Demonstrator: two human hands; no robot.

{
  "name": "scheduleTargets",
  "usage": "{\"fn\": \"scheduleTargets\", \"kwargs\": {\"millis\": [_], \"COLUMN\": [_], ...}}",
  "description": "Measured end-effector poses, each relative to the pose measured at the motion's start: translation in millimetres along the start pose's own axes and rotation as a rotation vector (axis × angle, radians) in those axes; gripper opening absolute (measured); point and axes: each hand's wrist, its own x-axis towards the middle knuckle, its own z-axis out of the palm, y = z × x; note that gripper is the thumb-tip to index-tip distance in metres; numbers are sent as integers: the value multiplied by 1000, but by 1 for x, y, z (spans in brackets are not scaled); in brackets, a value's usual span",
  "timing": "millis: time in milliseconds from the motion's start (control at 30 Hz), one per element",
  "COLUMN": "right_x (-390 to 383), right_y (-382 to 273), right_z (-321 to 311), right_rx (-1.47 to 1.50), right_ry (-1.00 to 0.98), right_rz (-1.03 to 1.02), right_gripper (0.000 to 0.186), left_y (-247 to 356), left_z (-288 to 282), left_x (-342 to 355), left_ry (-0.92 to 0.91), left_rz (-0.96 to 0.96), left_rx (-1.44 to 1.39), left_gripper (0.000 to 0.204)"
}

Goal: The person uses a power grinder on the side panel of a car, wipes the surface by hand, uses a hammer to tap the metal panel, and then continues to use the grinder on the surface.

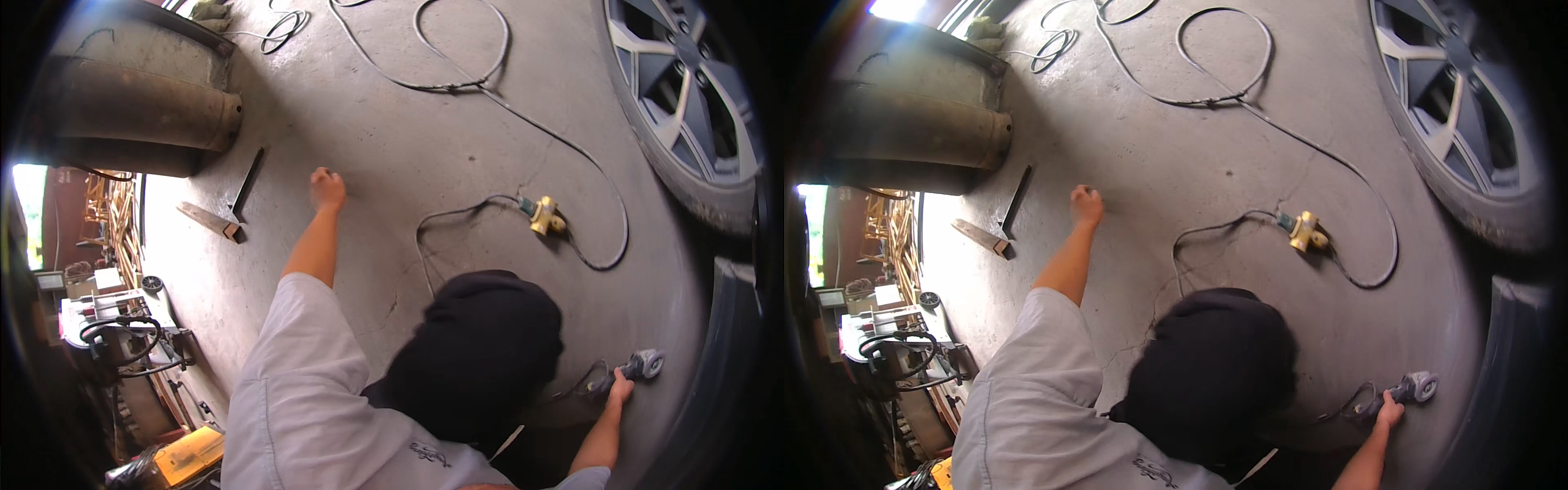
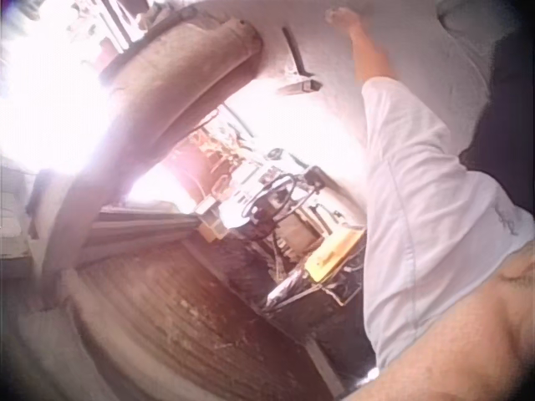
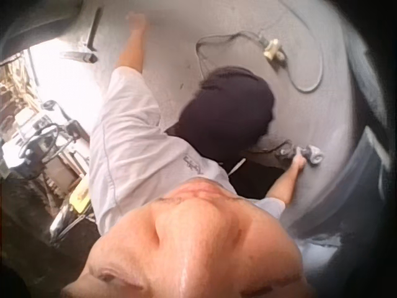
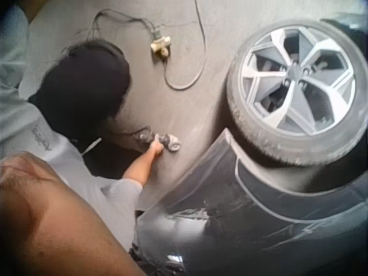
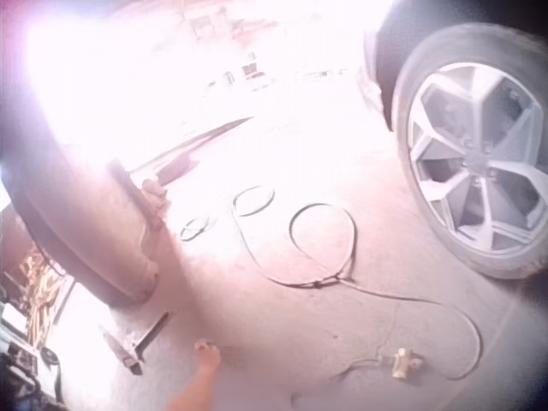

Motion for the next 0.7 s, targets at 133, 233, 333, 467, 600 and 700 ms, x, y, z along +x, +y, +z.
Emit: {"fn": "scheduleTargets", "kwargs": {"millis": [133, 233, 333, 467, 600, 700], "right_x": [-11, -25, -32, -51, -91, -122], "right_y": [-85, -151, -204, -248, -277, -293], "right_z": [-65, -100, -138, -167, -172, -151], "right_rx": [-609, -711, -897, -1113, -1083, -895], "right_ry": [-22, 40, -26, -297, -216, -289], "right_rz": [-70, -211, -203, -418, -225, -433], "right_gripper": [67, 49, 44, 50, 50, 49], "left_y": [-98, -176, -252, -314, -317, -293], "left_z": [-17, -24, -14, 39, 72, 60], "left_x": [96, 169, 230, 271, 284, 281], "left_ry": [-57, -64, 1, 208, 345, 388], "left_rz": [-169, -197, -345, -247, -491, -575], "left_rx": [102, 317, 194, 552, 572, 811], "left_gripper": [59, 86, 90, 57, 45, 34]}}
